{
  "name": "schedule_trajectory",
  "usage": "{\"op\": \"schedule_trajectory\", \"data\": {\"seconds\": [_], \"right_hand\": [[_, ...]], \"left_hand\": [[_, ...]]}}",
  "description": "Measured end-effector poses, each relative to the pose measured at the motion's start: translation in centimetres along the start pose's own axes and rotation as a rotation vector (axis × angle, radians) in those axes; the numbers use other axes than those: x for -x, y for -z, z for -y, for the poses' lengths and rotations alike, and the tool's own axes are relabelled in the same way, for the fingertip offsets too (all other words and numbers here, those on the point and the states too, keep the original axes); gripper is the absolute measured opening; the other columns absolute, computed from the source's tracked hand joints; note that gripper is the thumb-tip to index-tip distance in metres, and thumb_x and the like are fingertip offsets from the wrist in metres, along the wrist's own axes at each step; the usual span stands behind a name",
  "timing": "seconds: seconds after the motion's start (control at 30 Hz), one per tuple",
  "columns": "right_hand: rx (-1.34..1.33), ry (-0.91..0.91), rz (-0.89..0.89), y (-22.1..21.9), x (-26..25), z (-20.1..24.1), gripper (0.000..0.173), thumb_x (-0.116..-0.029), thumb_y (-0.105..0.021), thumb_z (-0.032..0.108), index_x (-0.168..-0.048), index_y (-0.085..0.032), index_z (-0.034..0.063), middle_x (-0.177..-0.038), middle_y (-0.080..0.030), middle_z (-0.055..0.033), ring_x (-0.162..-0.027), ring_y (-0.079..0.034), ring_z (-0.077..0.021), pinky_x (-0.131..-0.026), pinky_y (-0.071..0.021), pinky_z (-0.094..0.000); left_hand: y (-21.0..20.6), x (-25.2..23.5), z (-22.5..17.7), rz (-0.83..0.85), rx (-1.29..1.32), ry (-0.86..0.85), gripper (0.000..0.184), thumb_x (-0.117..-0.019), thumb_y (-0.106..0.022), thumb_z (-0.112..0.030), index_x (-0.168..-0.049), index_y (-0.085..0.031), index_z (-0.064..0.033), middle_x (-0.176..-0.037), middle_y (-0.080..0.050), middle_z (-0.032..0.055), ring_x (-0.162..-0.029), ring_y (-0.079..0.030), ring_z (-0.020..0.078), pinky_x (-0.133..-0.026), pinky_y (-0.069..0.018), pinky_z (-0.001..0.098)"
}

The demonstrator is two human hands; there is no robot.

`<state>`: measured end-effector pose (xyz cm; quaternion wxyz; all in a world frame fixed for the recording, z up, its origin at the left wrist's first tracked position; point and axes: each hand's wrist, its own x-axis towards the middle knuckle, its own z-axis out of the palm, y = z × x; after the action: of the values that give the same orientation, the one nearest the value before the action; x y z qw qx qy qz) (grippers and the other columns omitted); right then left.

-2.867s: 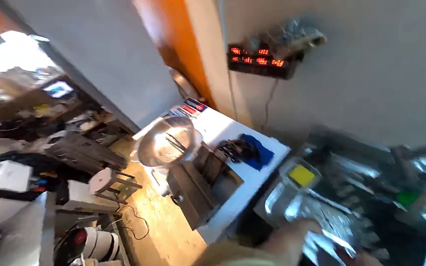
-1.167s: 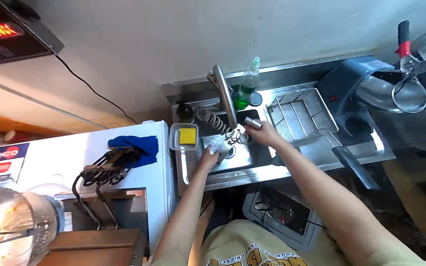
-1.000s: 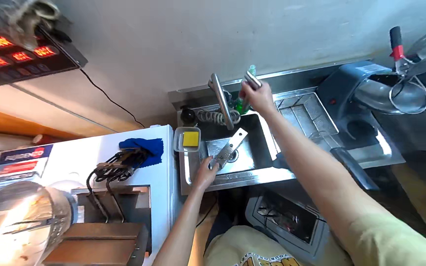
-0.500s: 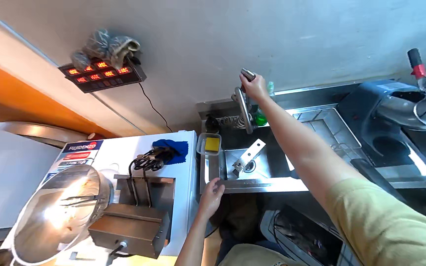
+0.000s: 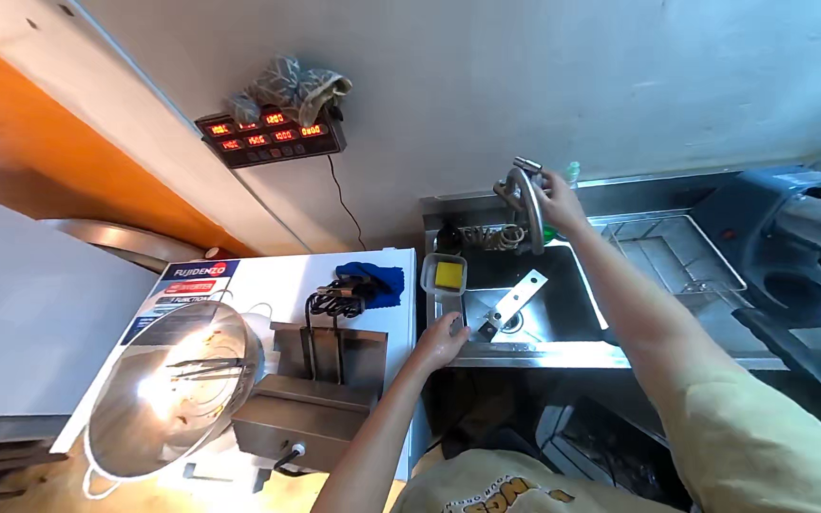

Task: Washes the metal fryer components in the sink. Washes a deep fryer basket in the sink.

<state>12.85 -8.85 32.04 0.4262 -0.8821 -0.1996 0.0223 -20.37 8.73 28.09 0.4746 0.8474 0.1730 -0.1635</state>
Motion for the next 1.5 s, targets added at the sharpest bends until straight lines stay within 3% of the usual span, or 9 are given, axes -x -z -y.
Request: {"op": "schedule_trajectory", "data": {"seconds": [0.1, 0.17, 0.3, 0.4, 0.6, 0.8, 1.03, 1.27, 1.5], "right_hand": [[0.074, -0.074, 0.04, -5.0, 5.1, -2.4, 0.042, -0.1072, -0.052, 0.027, -0.137, -0.054, -0.0021, -0.121, -0.066, -0.0292, -0.111, -0.066, -0.047, -0.095, -0.0514, -0.0687], [0.11, -0.035, 0.303, -10.3, 6.6, -3.4, 0.032, -0.1043, -0.057, 0.021, -0.126, -0.065, -0.0017, -0.117, -0.07, -0.0252, -0.11, -0.068, -0.0413, -0.098, -0.0524, -0.0632], [0.227, 0.138, 0.616, -18.1, 6.1, -1.8, 0.036, -0.1048, -0.057, 0.019, -0.138, -0.063, 0.0049, -0.142, -0.061, -0.0185, -0.134, -0.057, -0.0363, -0.113, -0.045, -0.0557], [0.391, 0.2, 0.669, -21.3, 4.7, -0.8, 0.041, -0.1021, -0.059, 0.013, -0.142, -0.059, 0.0022, -0.148, -0.055, -0.0224, -0.142, -0.048, -0.041, -0.117, -0.0386, -0.0593], [0.578, 0.197, 0.803, -23.0, 2.5, 1.3, 0.032, -0.0938, -0.07, 0.012, -0.121, -0.07, -0.0044, -0.132, -0.065, -0.0242, -0.135, -0.05, -0.0449, -0.114, -0.0335, -0.0655], [0.081, 0.134, 0.648, -18.2, 1.2, 0.5, 0.046, -0.0834, -0.085, 0.027, -0.119, -0.07, 0.0019, -0.128, -0.062, -0.0238, -0.125, -0.056, -0.0432, -0.104, -0.0454, -0.0632], [-1.042, -0.669, 0.166, -15.9, 0.0, -2.9, 0.053, -0.1026, -0.056, 0.007, -0.151, -0.036, -0.0005, -0.133, -0.058, -0.0274, -0.107, -0.068, -0.0349, -0.087, -0.0615, -0.0479], [-1.232, -0.756, 0.244, -17.2, -3.2, -3.1, 0.069, -0.1034, -0.055, 0.055, -0.153, -0.04, 0.0089, -0.144, -0.055, -0.0209, -0.123, -0.062, -0.0356, -0.095, -0.0592, -0.0513], [-1.239, -0.745, 0.28, -17.6, -3.4, -3.4, 0.068, -0.1055, -0.049, 0.057, -0.154, -0.038, 0.0104, -0.144, -0.054, -0.0199, -0.124, -0.062, -0.0353, -0.095, -0.0587, -0.0527]], "left_hand": [[0.7, -2.0, -0.8, 0.019, -0.017, -0.029, 0.053, -0.1068, -0.052, -0.034, -0.152, -0.045, -0.0057, -0.153, -0.048, 0.0185, -0.135, -0.055, 0.0281, -0.113, -0.0452, 0.0449], [0.9, -3.6, -1.7, 0.05, -0.047, -0.056, 0.051, -0.1078, -0.05, -0.031, -0.151, -0.046, -0.0047, -0.152, -0.05, 0.0187, -0.136, -0.054, 0.0278, -0.115, -0.0434, 0.0448], [1.6, -6.1, -3.1, 0.05, -0.106, -0.042, 0.049, -0.1081, -0.05, -0.029, -0.151, -0.047, -0.0051, -0.151, -0.05, 0.0184, -0.137, -0.053, 0.027, -0.115, -0.0421, 0.0438], [2.4, -7.4, -3.0, 0.013, -0.114, 0.013, 0.049, -0.1074, -0.051, -0.029, -0.149, -0.048, -0.0046, -0.15, -0.051, 0.0194, -0.136, -0.054, 0.0281, -0.115, -0.0429, 0.0448], [4.7, -9.5, -2.5, -0.058, -0.06, 0.158, 0.051, -0.1069, -0.053, -0.03, -0.151, -0.046, -0.005, -0.151, -0.051, 0.0185, -0.13, -0.059, 0.0262, -0.11, -0.0472, 0.0431], [7.1, -12.4, -2.9, -0.195, -0.1, 0.181, 0.05, -0.1066, -0.053, -0.03, -0.15, -0.048, -0.006, -0.149, -0.052, 0.0181, -0.134, -0.055, 0.0286, -0.113, -0.0446, 0.0463], [7.2, -21.5, -6.6, -0.378, -0.493, -0.043, 0.086, -0.0936, -0.066, -0.011, -0.165, -0.018, -0.0101, -0.171, -0.018, 0.0116, -0.147, -0.038, 0.0382, -0.112, -0.0421, 0.0574], [6.1, -24.5, -4.9, -0.315, -0.649, 0.097, 0.095, -0.0885, -0.067, -0.004, -0.166, -0.017, -0.0272, -0.172, -0.019, -0.0022, -0.153, -0.027, 0.0399, -0.109, -0.0281, 0.0774], [6.4, -24.4, -5.4, -0.336, -0.713, 0.068, 0.091, -0.0898, -0.069, -0.016, -0.166, -0.02, -0.0255, -0.173, -0.012, -0.0037, -0.153, -0.024, 0.0417, -0.111, -0.0283, 0.0749]]}}
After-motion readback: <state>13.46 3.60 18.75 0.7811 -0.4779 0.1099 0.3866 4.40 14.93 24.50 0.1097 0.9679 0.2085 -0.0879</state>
